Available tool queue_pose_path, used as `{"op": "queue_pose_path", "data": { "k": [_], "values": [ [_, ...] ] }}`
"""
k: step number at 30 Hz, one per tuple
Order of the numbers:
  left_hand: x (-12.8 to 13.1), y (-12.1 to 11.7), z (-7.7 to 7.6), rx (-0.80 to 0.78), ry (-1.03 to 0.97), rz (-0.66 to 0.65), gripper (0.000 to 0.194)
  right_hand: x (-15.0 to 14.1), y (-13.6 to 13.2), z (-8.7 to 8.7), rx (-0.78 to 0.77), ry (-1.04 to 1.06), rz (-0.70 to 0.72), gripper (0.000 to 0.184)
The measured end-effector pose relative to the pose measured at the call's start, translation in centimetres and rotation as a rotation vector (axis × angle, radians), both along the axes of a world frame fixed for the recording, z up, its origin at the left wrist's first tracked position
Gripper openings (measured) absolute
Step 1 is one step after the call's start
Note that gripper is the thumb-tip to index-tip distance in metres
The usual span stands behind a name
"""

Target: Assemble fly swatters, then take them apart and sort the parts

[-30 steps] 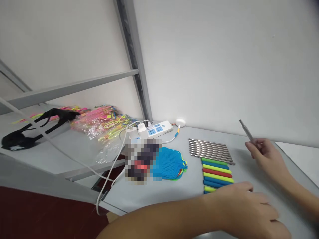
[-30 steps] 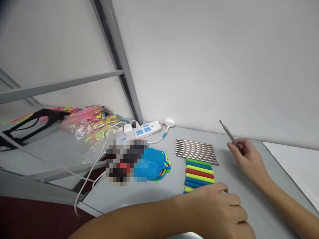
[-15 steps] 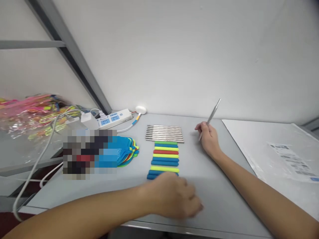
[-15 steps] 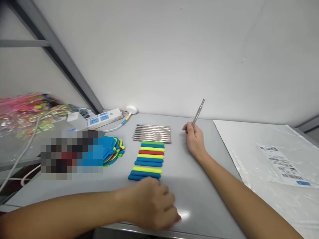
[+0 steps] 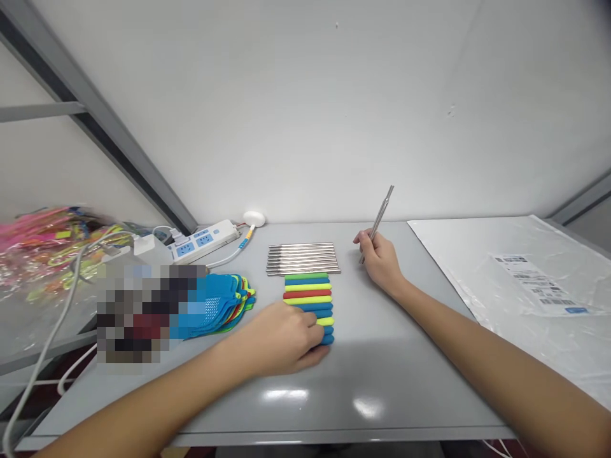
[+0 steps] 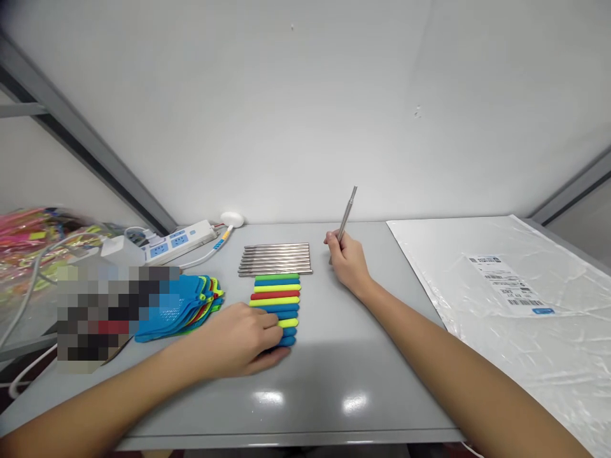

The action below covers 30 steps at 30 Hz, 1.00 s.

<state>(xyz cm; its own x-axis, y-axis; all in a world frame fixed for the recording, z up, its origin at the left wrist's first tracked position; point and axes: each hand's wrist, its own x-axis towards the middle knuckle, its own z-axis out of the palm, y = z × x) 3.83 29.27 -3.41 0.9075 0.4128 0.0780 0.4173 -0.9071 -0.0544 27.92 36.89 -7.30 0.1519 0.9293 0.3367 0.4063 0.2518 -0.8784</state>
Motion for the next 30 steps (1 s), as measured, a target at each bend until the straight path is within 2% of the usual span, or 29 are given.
{"op": "queue_pose_path", "data": {
  "k": [3, 8, 13, 15, 17, 18, 20, 22, 25, 28, 30],
  "values": [
    [0.1, -0.5, -0.9, 0.035, 0.024, 0.020, 0.031, -0.1, 0.0, -0.1, 0.012, -0.008, -0.012, 0.043],
    [0.0, -1.0, -0.8, 0.075, 0.046, 0.090, 0.028, -0.2, 0.1, -0.1, 0.010, -0.019, -0.015, 0.045],
    [-0.1, -1.0, -1.2, 0.104, 0.008, 0.059, 0.027, -0.2, 0.2, -0.2, 0.010, -0.025, -0.022, 0.045],
    [-0.2, -0.9, -0.9, 0.047, -0.039, 0.049, 0.029, -0.2, 0.2, -0.2, 0.011, -0.024, -0.027, 0.045],
    [-0.4, -0.7, -0.2, -0.128, -0.106, 0.054, 0.030, -0.2, 0.3, -0.3, 0.008, -0.020, -0.033, 0.044],
    [-0.5, -0.5, 0.3, -0.267, -0.147, 0.062, 0.031, -0.2, 0.3, -0.3, 0.006, -0.016, -0.038, 0.044],
    [-0.8, 0.1, 1.2, -0.633, -0.236, 0.124, 0.032, -0.2, 0.3, -0.3, 0.004, -0.010, -0.048, 0.044],
    [-1.2, 0.7, 1.7, -1.042, -0.345, 0.239, 0.034, -0.2, 0.3, -0.4, 0.005, -0.008, -0.058, 0.044],
    [-1.5, 1.6, 1.6, -1.547, -0.613, 0.399, 0.039, -0.1, 0.2, -0.4, 0.008, -0.013, -0.071, 0.043],
    [-1.7, 2.1, 1.2, -1.838, -0.918, 0.412, 0.044, 0.0, 0.1, -0.5, 0.005, -0.018, -0.074, 0.043],
    [-1.7, 2.2, 1.0, -1.959, -0.966, 0.383, 0.042, 0.0, 0.0, -0.6, 0.004, -0.021, -0.068, 0.043]
  ]
}}
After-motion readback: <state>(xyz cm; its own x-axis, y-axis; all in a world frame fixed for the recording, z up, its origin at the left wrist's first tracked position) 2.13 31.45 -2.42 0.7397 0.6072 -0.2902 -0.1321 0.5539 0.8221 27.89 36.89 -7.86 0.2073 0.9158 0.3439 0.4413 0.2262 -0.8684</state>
